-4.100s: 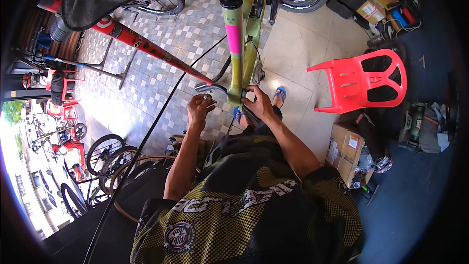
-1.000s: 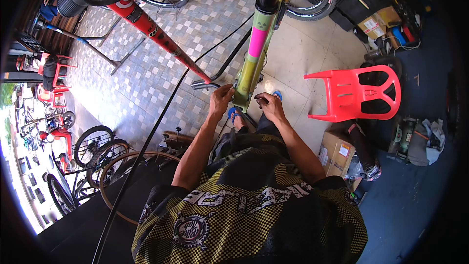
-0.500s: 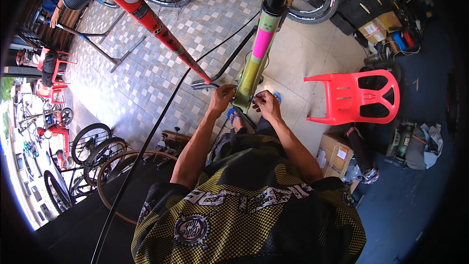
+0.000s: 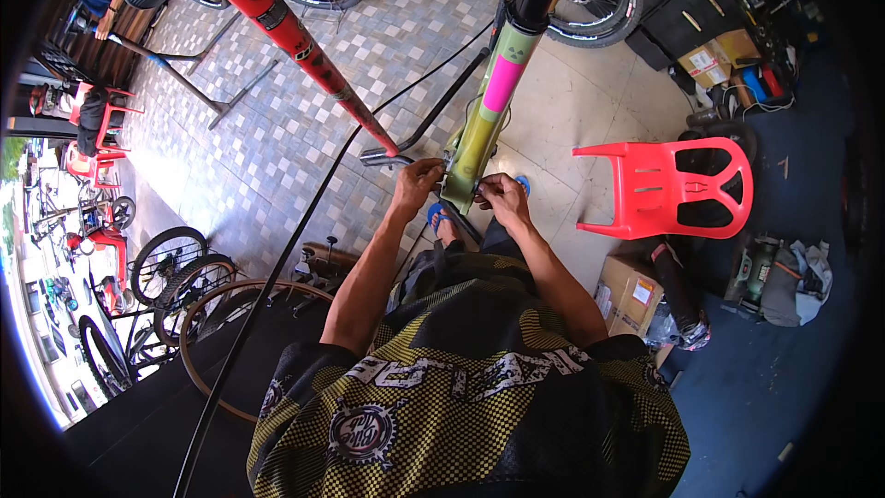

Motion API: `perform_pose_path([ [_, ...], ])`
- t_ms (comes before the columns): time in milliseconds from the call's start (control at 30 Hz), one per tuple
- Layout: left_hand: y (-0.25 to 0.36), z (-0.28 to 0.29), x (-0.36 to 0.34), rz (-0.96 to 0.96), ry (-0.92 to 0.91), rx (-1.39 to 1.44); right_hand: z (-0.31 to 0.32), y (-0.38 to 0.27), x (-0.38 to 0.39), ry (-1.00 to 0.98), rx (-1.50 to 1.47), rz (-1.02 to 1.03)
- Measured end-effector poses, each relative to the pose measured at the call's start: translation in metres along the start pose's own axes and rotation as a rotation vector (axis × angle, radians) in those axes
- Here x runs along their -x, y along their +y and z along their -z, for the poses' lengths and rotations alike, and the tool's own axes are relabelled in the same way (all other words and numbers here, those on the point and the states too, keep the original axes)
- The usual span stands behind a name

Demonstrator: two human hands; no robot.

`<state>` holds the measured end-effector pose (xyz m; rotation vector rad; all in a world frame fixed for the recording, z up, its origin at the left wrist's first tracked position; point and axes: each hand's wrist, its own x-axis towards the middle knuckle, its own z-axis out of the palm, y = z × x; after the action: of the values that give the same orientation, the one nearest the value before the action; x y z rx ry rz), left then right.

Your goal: The person uses a yellow-handled screwdriver to tighten a bolt on the lower frame of a lime-green bicycle mounted on a red repair stand. The person repeatedly adjusts the bolt and repositions the tool while working in a bicycle repair shop.

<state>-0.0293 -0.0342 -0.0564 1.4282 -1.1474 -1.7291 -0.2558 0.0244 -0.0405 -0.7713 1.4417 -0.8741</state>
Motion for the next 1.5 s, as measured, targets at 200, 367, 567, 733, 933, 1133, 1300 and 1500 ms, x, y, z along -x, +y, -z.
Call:
perform_pose_path([
  [200,0.0,0.001,0.0,-0.016,-0.03,0.003,-0.001,0.003,0.001,0.015,-0.014,0.017],
  [367,0.007,0.0,0.002,-0.022,-0.048,-0.046,-0.002,0.007,0.001,0.043,-0.008,0.024],
  [567,0.004,-0.001,0.002,-0.033,-0.036,-0.019,0.0,0.009,0.002,0.029,0.018,0.036],
  [733,-0.009,-0.001,-0.003,-0.026,0.022,0.092,0.005,0.015,0.002,-0.024,-0.004,0.078],
  [933,-0.007,0.002,-0.002,-0.044,-0.008,0.078,0.004,0.017,-0.001,0.016,0.066,0.049],
  [1133,-0.001,0.0,0.0,0.037,0.012,0.154,0.002,0.013,-0.001,0.034,0.0,0.017],
  [1300,-0.003,0.002,-0.001,0.097,0.001,0.206,0.0,0.015,-0.001,0.009,-0.086,0.049],
  [1500,-0.01,-0.003,0.0,0.137,0.114,0.403,0.0,0.018,-0.002,0.006,-0.152,0.008],
])
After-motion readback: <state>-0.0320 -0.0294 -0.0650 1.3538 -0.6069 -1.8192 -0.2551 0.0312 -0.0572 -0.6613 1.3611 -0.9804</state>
